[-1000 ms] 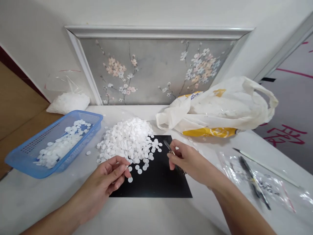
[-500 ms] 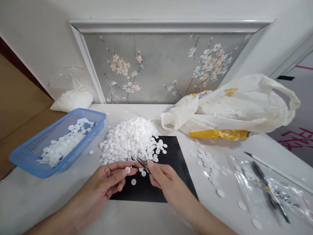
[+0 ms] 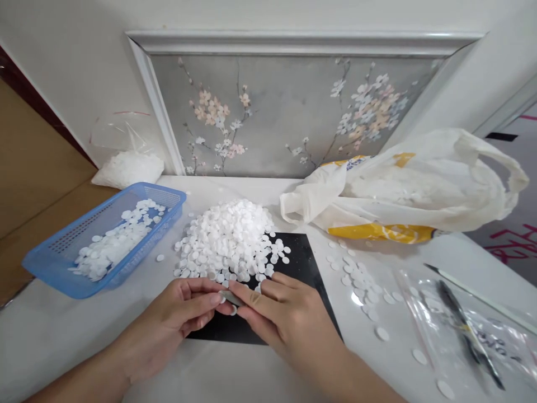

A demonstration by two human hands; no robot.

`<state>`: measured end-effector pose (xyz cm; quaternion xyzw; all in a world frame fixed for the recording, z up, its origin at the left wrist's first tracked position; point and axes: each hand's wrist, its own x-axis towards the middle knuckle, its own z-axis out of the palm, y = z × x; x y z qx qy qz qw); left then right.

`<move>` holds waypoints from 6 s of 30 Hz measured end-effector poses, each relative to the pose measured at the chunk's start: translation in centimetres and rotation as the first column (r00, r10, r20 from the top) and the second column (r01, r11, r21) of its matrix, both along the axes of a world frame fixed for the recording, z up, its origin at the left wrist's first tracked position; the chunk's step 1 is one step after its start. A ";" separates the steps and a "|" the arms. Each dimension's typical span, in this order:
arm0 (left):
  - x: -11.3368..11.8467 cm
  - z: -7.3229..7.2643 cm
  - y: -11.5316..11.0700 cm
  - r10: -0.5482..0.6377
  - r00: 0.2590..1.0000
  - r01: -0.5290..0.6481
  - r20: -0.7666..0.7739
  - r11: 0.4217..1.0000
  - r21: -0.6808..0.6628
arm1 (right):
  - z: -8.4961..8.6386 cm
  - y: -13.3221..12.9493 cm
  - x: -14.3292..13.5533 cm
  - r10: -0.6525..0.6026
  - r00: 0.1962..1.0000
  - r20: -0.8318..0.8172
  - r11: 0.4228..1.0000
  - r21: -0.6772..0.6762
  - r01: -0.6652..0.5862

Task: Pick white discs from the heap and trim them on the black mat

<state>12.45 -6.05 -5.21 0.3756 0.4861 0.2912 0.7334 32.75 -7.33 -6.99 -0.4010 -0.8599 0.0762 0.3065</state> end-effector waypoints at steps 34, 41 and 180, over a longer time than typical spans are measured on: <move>-0.3 0.7 0.2 -0.104 0.982 0.108 -0.159 0.994 0.014 | 0.3 0.0 0.1 0.046 0.997 0.055 0.982 0.183 -0.055; -0.3 0.7 0.2 -0.102 0.981 0.106 -0.163 0.994 0.013 | 0.5 -0.3 -0.1 -0.007 0.994 0.108 0.974 0.226 -0.017; -1.1 -1.0 2.2 0.192 0.560 0.485 -0.806 0.713 0.507 | -1.6 3.1 2.3 -0.342 0.939 0.035 0.707 -0.648 0.282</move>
